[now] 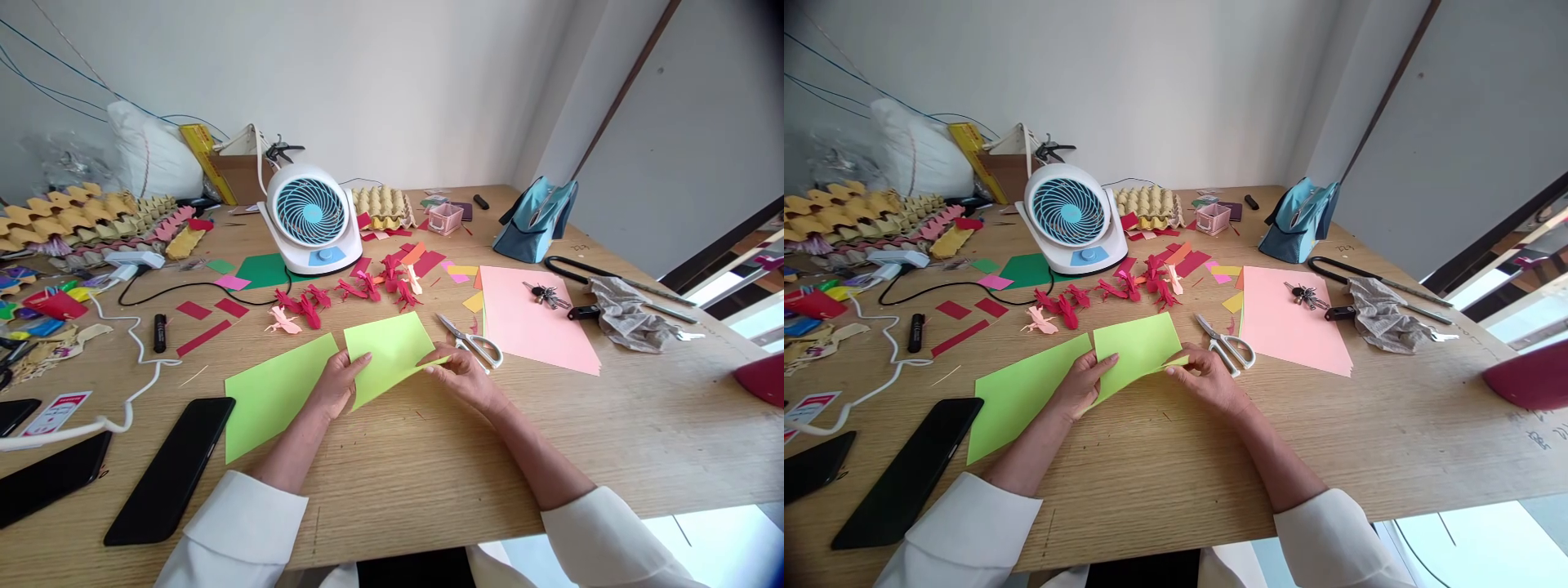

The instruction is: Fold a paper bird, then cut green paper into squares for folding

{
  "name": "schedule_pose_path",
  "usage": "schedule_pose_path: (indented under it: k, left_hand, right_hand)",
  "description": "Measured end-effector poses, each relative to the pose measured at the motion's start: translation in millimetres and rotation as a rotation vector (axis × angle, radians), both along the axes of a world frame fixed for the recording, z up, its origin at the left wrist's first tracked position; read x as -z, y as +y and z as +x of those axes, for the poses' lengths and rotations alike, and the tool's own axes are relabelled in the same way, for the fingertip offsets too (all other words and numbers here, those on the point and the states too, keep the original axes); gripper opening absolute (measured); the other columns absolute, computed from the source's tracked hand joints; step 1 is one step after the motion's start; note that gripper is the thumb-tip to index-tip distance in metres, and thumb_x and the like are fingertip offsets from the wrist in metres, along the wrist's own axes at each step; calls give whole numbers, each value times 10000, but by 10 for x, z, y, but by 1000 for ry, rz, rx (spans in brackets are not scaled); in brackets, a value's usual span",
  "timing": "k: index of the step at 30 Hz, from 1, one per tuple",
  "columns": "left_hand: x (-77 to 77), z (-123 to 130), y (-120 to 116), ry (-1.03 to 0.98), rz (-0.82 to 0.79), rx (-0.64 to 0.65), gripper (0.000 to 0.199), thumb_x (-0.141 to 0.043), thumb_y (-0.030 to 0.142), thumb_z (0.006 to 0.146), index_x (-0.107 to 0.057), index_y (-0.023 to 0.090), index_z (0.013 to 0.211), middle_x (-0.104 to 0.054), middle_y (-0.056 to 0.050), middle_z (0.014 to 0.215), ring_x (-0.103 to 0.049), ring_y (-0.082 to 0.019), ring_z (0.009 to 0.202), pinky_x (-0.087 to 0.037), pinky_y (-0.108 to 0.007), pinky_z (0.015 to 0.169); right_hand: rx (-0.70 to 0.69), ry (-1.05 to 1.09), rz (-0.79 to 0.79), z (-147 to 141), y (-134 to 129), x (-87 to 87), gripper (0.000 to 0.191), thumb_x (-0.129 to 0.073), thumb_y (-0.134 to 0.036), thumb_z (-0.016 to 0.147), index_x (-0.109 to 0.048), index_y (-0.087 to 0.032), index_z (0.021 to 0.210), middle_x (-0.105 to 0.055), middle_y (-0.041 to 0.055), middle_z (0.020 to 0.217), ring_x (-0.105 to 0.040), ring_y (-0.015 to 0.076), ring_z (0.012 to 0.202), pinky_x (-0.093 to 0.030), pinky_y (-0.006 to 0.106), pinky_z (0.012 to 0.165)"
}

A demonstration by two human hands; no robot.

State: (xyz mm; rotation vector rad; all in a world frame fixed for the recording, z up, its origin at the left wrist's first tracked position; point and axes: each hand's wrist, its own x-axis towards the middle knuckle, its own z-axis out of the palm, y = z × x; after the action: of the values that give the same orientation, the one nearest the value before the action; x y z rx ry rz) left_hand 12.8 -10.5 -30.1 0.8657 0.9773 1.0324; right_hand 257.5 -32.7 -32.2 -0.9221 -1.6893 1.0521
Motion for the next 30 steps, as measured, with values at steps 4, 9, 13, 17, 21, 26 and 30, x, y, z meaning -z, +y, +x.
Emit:
schedule_pose_path:
  k: [4, 9, 13, 17, 21, 26, 30]
  left_hand:
    - [-8, 8, -5, 63, -17, -54, 553, -900, 336, 513, -678, 125, 973, -764, -99, 902, -727, -246, 729, -580, -305, 561]
    - [-27, 1, -1, 39, -13, -91, 576, -901, 293, 467, -663, 139, 968, -757, -74, 854, -712, -214, 677, -583, -287, 550]
    - [-34, -15, 15, 75, -38, -76, 606, -886, 350, 534, -648, 149, 1054, -744, -102, 1026, -709, -215, 740, -573, -281, 540]
    - [-21, -20, 34, 81, 65, -71, 682, -863, 379, 602, -604, 126, 1180, -713, -139, 1143, -690, -277, 967, -580, -323, 714]
    - [21, -43, 65, 64, 146, -16, 882, -838, 385, 649, -448, 136, 1400, -710, -140, 1148, -679, -305, 1019, -550, -371, 830]
    - [64, -82, 57, 109, 135, -18, 1115, -802, 383, 697, -115, 245, 1564, -744, -82, 991, -715, -257, 808, -550, -346, 711]
    - [34, -78, 36, 137, 174, -8, 1039, -762, 375, 730, -156, 237, 1562, -739, -60, 898, -678, -198, 651, -522, -289, 604]
  right_hand:
    - [29, 64, -86, -17, 8, 3, 329, -658, -522, 837, -741, -209, 777, -721, 64, 969, -655, 237, 916, -518, 371, 826]
    - [58, 46, -90, -22, 15, 19, 341, -679, -552, 811, -739, -225, 734, -724, 63, 953, -645, 270, 997, -507, 417, 900]
    - [42, 37, 89, -9, 10, -18, 248, -709, -502, 811, -757, -260, 841, -538, 41, 1410, -474, 290, 1315, -393, 457, 1089]
    - [53, -83, 196, 44, -9, -74, 233, -676, -480, 848, -770, -276, 907, -361, 19, 1557, -368, 307, 1398, -370, 476, 1097]
    - [-91, -187, 261, 76, -6, -91, 399, -630, -586, 841, -757, -271, 1050, -436, 70, 1511, -392, 331, 1375, -308, 514, 1125]
    - [-214, -309, 312, 29, -6, -68, 356, -613, -538, 877, -756, -274, 1067, -578, 84, 1389, -403, 325, 1367, -286, 540, 1126]
    - [-203, -252, 262, -23, -52, -99, 244, -609, -438, 911, -766, -261, 975, -692, 71, 1216, -556, 275, 1216, -366, 498, 1080]
